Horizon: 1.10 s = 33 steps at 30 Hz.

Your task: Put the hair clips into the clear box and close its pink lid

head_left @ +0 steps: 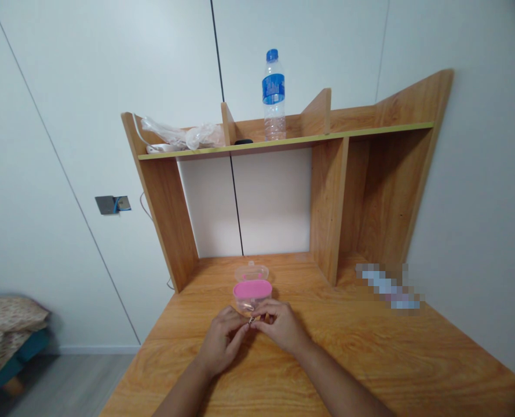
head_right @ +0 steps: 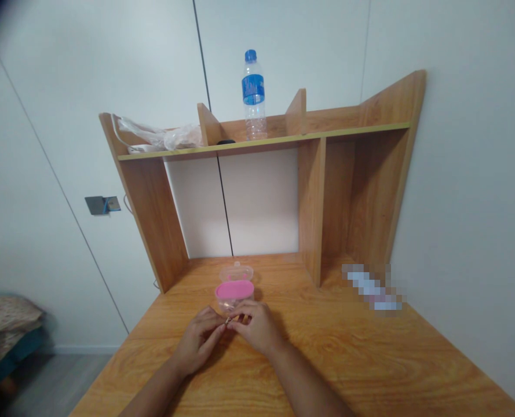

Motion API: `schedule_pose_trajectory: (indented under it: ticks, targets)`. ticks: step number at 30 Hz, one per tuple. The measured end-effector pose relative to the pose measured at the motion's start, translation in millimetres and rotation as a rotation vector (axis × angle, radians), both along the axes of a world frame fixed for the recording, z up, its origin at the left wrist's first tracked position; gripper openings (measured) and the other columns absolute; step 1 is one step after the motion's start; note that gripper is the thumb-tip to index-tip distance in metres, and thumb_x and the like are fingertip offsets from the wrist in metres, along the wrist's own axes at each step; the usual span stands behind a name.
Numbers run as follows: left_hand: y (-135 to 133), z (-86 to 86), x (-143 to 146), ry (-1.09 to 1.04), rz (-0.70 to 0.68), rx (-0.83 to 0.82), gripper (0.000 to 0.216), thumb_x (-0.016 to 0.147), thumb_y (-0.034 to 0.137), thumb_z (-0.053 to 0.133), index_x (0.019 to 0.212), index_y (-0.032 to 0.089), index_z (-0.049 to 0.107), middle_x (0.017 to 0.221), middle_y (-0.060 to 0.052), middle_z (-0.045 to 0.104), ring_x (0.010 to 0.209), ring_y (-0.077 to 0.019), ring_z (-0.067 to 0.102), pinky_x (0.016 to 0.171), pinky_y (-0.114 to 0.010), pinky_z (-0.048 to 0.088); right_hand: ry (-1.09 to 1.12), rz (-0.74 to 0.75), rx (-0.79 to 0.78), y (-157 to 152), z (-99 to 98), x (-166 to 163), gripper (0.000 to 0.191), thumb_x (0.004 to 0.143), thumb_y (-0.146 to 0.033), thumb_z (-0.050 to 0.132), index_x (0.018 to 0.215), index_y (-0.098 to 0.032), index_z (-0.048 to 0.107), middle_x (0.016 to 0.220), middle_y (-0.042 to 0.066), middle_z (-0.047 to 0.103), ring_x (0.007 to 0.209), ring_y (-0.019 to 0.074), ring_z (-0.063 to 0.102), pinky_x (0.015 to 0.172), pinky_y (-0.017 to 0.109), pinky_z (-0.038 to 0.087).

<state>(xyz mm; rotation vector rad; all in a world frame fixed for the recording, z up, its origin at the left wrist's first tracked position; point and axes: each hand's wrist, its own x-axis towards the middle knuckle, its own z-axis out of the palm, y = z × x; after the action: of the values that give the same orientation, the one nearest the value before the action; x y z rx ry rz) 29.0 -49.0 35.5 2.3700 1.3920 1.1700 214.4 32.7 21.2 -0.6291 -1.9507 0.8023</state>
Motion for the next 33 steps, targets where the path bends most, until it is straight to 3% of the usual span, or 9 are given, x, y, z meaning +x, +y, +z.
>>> schedule_pose_trajectory:
  ticks: [8, 16, 23, 33]
  targets:
    - [2, -4.5, 1, 0.08, 0.066, 0.026, 0.033, 0.101, 0.03, 0.046, 0.081, 0.022, 0.071, 0.074, -0.006, 0.07, 0.076, -0.0217, 0.056, 0.072, -0.034, 0.043, -0.079, -0.066, 0.156, -6, 5.8, 2, 0.014, 0.079, -0.019, 0.075, 0.09, -0.026, 0.08, 0.091, 0.004, 0.078, 0.081, 0.0193, 0.071, 0.078, 0.029, 0.055]
    - [1, -2.1, 2, 0.054, 0.055, 0.042, 0.03, 0.101, 0.027, 0.047, 0.089, 0.023, 0.075, 0.078, -0.007, 0.073, 0.077, -0.0215, 0.057, 0.071, -0.035, 0.044, -0.096, -0.095, 0.186, -7, 6.5, 2, 0.015, 0.079, -0.02, 0.075, 0.091, -0.027, 0.08, 0.088, 0.004, 0.079, 0.075, 0.0192, 0.071, 0.072, 0.028, 0.055]
    - [0, -1.2, 0, 0.042, 0.026, 0.045, 0.028, 0.099, 0.025, 0.048, 0.113, 0.026, 0.072, 0.098, -0.008, 0.074, 0.089, -0.0235, 0.062, 0.079, -0.036, 0.049, -0.06, -0.029, 0.188, -5, 7.3, 3, 0.021, 0.085, -0.022, 0.072, 0.103, -0.029, 0.08, 0.098, 0.005, 0.078, 0.086, 0.0203, 0.072, 0.081, 0.03, 0.057]
    - [6, -14.0, -4, 0.055, 0.067, 0.064, 0.03, 0.097, 0.025, 0.051, 0.123, 0.023, 0.065, 0.104, -0.011, 0.072, 0.094, -0.0256, 0.062, 0.084, -0.04, 0.05, -0.123, -0.025, 0.26, -9, 17.1, 3, 0.03, 0.097, -0.019, 0.057, 0.118, -0.032, 0.073, 0.107, 0.004, 0.072, 0.1, 0.0191, 0.066, 0.091, 0.03, 0.052]
